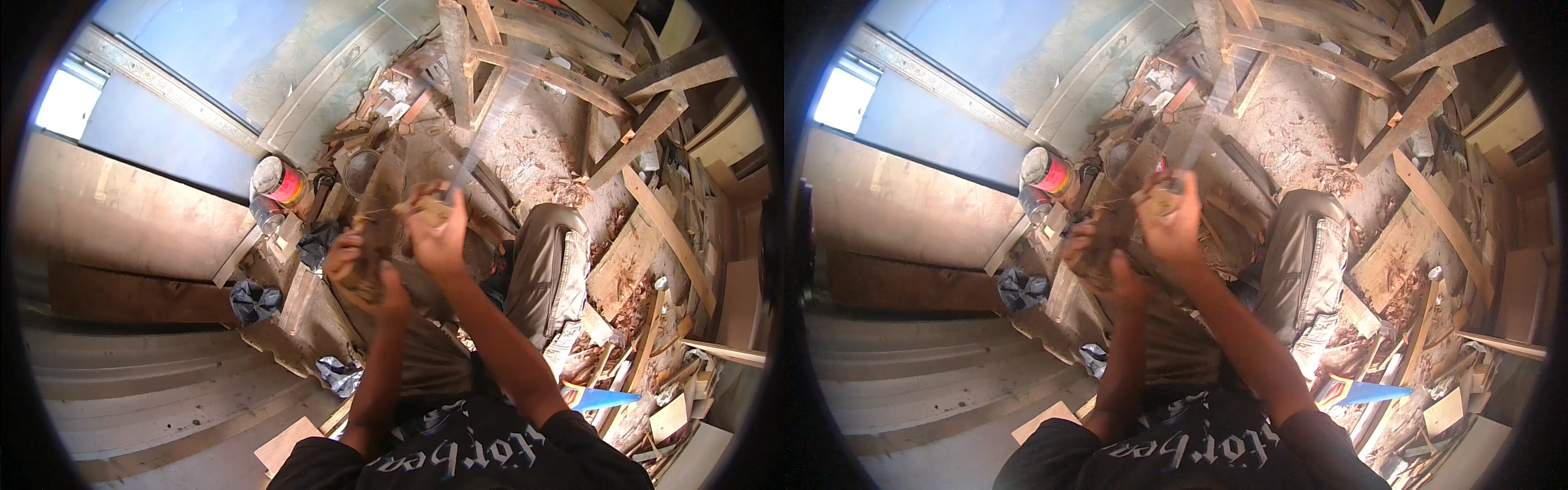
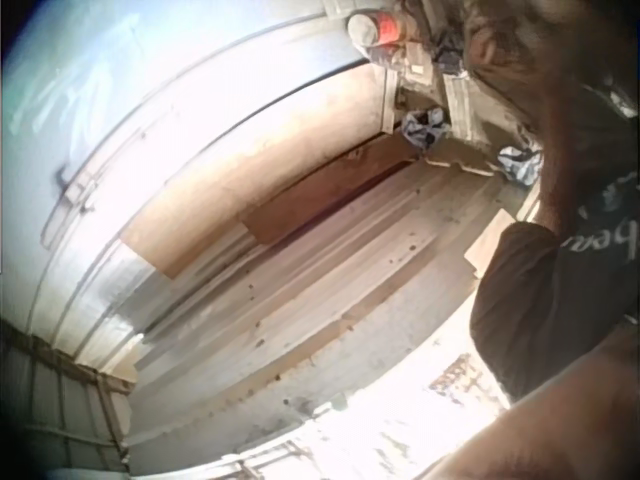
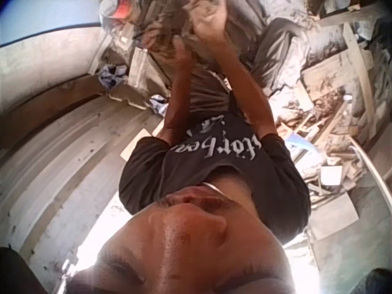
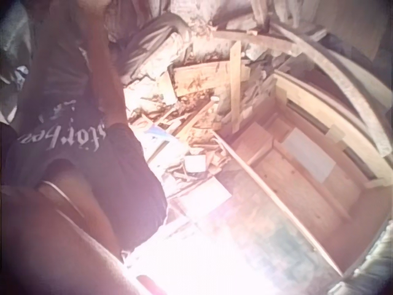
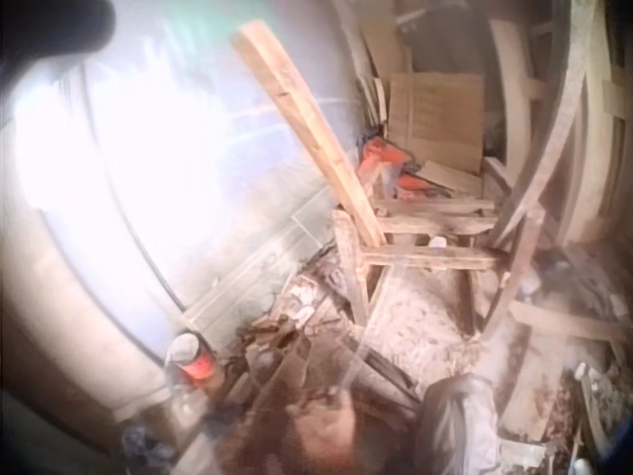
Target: The person sits on the floor and uses a chisel to carve and shape a small piece of wood, removing shavings. They then pick up a larger wooden frame and scrape its surface with the chisel.
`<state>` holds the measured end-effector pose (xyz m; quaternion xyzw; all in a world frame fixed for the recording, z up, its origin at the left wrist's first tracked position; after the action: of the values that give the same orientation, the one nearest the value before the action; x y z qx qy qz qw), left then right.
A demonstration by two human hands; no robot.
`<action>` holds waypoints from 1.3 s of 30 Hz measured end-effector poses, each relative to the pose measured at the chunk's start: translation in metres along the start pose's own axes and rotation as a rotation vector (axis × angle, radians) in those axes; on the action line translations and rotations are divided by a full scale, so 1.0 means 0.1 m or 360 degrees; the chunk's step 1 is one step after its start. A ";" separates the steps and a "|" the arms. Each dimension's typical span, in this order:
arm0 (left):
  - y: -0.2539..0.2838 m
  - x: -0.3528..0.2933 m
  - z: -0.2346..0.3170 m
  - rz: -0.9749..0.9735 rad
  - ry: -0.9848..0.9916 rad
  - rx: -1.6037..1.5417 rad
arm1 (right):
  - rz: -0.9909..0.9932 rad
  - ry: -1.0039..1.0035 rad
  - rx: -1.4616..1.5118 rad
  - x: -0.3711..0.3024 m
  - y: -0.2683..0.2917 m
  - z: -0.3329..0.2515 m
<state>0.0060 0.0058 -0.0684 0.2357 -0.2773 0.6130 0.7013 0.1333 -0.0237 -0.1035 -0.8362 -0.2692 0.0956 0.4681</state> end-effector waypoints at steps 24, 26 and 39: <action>-0.31 1.11 0.08 -0.0510 -0.0112 0.0391 | -0.0104 -0.0092 -0.0841 -0.66 0.05 -1.05; -0.44 1.12 0.14 -0.0402 -0.0103 0.0434 | -0.0105 -0.0141 -0.0838 -0.68 -0.20 -1.09; -0.81 1.10 0.40 -0.0457 -0.0067 0.0561 | -0.0533 0.0546 -0.0881 -0.46 -0.96 -1.49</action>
<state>0.0930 0.0484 0.0366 0.4044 -0.1443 0.5408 0.7233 0.1215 -0.1180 0.0535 -0.8795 -0.3355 -0.2005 0.2716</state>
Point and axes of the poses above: each hand's wrist, its own x-axis towards the middle knuckle, its own y-axis out of the back of the hand, z = x × y, the point moved 5 cm from there along x, towards the middle knuckle, and after that the axes turned 13 degrees about x, right-handed, at the moved point
